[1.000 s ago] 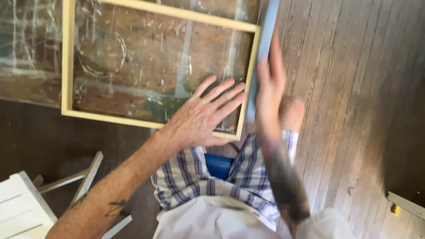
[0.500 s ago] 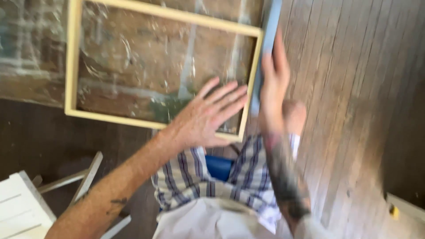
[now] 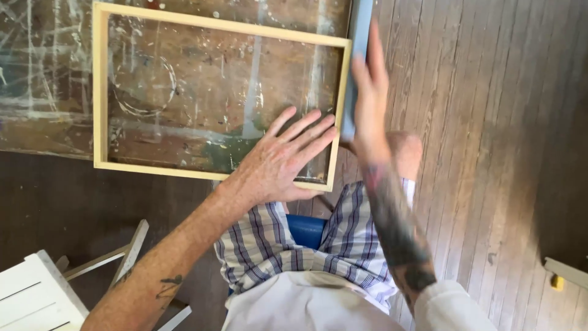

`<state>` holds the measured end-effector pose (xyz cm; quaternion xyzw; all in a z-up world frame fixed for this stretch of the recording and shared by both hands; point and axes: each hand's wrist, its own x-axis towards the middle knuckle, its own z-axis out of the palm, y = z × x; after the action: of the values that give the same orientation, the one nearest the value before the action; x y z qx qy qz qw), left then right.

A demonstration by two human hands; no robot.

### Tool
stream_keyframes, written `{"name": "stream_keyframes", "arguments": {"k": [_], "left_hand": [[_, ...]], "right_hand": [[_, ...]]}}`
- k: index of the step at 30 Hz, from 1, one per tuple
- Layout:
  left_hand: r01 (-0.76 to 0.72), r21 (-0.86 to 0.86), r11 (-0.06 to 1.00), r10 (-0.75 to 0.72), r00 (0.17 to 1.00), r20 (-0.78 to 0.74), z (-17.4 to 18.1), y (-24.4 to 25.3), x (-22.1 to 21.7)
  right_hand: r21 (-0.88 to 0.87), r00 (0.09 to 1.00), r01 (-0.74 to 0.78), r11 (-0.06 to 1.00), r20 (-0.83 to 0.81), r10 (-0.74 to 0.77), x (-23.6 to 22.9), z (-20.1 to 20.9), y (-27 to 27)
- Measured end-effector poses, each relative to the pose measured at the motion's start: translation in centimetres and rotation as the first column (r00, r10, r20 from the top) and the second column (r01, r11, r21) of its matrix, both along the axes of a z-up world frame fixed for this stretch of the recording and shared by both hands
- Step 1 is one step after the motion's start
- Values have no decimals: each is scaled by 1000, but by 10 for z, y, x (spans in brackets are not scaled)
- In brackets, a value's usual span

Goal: The person is sanding the edges of small wooden frames with a sanding block and pouring water from a thermos into a mate gourd.

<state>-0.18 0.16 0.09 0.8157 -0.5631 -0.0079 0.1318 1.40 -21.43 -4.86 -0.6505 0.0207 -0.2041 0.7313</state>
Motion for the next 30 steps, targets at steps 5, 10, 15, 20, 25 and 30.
{"name": "stream_keyframes", "arguments": {"k": [5, 10, 15, 20, 25, 30], "left_hand": [[-10, -66, 998, 9, 1000, -19, 9, -4, 2], [36, 18, 999, -35, 997, -66, 9, -7, 5], [26, 7, 1000, -25, 994, -107, 14, -12, 0], [6, 20, 1000, -4, 996, -94, 17, -15, 1], [28, 73, 997, -20, 995, -99, 11, -13, 2], [23, 93, 995, -14, 996, -93, 10, -14, 2]], "right_hand": [[-84, 935, 48, 995, -346, -75, -170, 34, 72], [-55, 974, 117, 992, -186, -125, -46, 19, 27], [20, 977, 214, 977, -5, -214, 5, -26, 3], [82, 976, 37, 996, -218, -18, -192, 18, 70], [89, 998, 67, 994, -29, -64, -40, -3, 17], [99, 991, 77, 992, 98, -87, -52, -5, 19]]}}
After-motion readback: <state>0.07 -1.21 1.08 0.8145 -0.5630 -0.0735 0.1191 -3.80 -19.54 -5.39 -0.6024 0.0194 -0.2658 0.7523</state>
